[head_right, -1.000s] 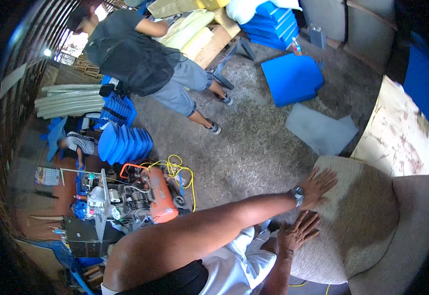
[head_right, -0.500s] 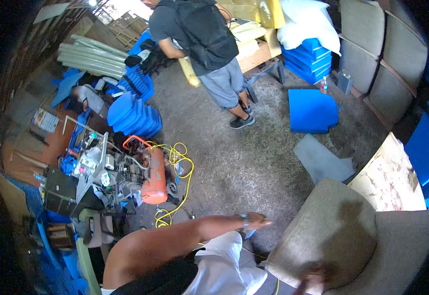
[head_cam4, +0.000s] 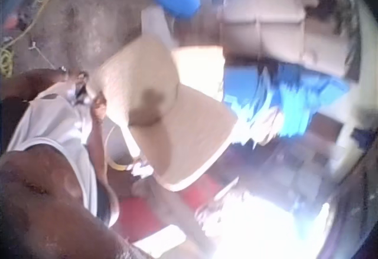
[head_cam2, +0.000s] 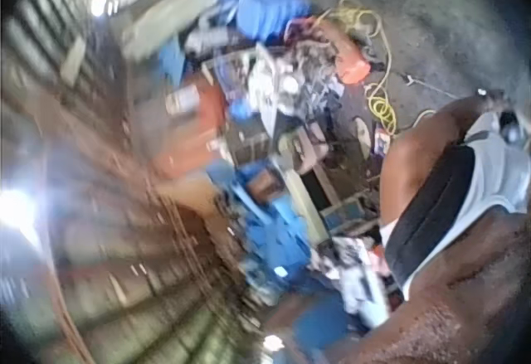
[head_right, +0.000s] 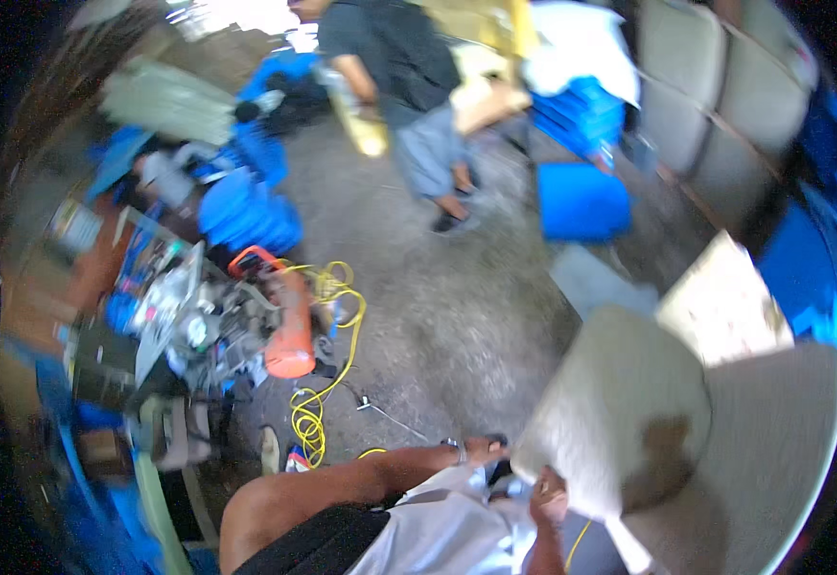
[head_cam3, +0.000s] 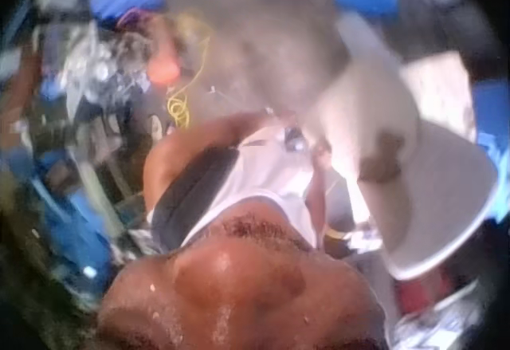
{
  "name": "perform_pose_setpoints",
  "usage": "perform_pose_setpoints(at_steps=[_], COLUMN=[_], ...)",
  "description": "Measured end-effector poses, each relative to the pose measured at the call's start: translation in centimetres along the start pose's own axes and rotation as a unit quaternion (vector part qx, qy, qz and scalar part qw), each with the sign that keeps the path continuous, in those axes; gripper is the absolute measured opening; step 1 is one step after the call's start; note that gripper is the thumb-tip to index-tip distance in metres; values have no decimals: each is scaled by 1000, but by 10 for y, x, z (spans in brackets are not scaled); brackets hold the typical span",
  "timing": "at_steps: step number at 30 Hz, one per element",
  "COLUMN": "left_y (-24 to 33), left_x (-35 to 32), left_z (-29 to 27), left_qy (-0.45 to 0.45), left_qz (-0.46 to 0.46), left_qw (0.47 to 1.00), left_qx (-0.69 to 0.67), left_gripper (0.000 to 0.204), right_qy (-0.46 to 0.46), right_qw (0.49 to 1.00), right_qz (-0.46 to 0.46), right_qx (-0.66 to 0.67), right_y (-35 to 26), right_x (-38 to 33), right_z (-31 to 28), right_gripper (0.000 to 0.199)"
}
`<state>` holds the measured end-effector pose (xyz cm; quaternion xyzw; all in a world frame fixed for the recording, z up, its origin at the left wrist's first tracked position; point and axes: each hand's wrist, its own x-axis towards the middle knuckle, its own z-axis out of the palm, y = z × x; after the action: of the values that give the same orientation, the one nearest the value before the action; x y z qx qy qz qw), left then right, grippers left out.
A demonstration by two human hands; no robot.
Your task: Upholster a chair by attaching fabric and padding to the frame using a staple gun and scissors.
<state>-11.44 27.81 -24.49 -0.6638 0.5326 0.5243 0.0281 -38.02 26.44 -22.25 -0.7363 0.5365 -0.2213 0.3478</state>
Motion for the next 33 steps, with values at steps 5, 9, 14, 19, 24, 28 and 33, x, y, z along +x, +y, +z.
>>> perform_pose_setpoints(at_steps=[5, 9, 14, 19, 24, 28, 33], left_y=[-78, 23, 11, -33, -16, -40, -24], left_x=[53, 21, 49, 70, 79, 90, 53], left_z=[59, 16, 29, 23, 25, 24, 18], left_qy=[15, 3, 38, 53, 61, 122, 107], left_qz=[-79, -179, -226, -182, -188, -263, -241], left_qw=[936, 819, 774, 728, 670, 683, 693], left_qx=[-342, -545, -590, -659, -715, -670, -671], left_gripper=[82, 104, 103, 87, 65, 51, 53], right_qy=[-79, 77, 274, 218, 235, 269, 319], right_qw=[954, 896, 756, 898, 885, 852, 786], right_qz=[266, 422, 539, 368, 355, 332, 293], right_qx=[-113, -111, 250, 103, 191, 302, 442], right_y=[89, 160, 107, 166, 158, 119, 90], right_x=[-100, -220, -184, -122, -95, -53, 9], right_z=[-65, -109, -210, -258, -296, -295, -328], right_gripper=[26, 28, 53, 50, 51, 51, 51])
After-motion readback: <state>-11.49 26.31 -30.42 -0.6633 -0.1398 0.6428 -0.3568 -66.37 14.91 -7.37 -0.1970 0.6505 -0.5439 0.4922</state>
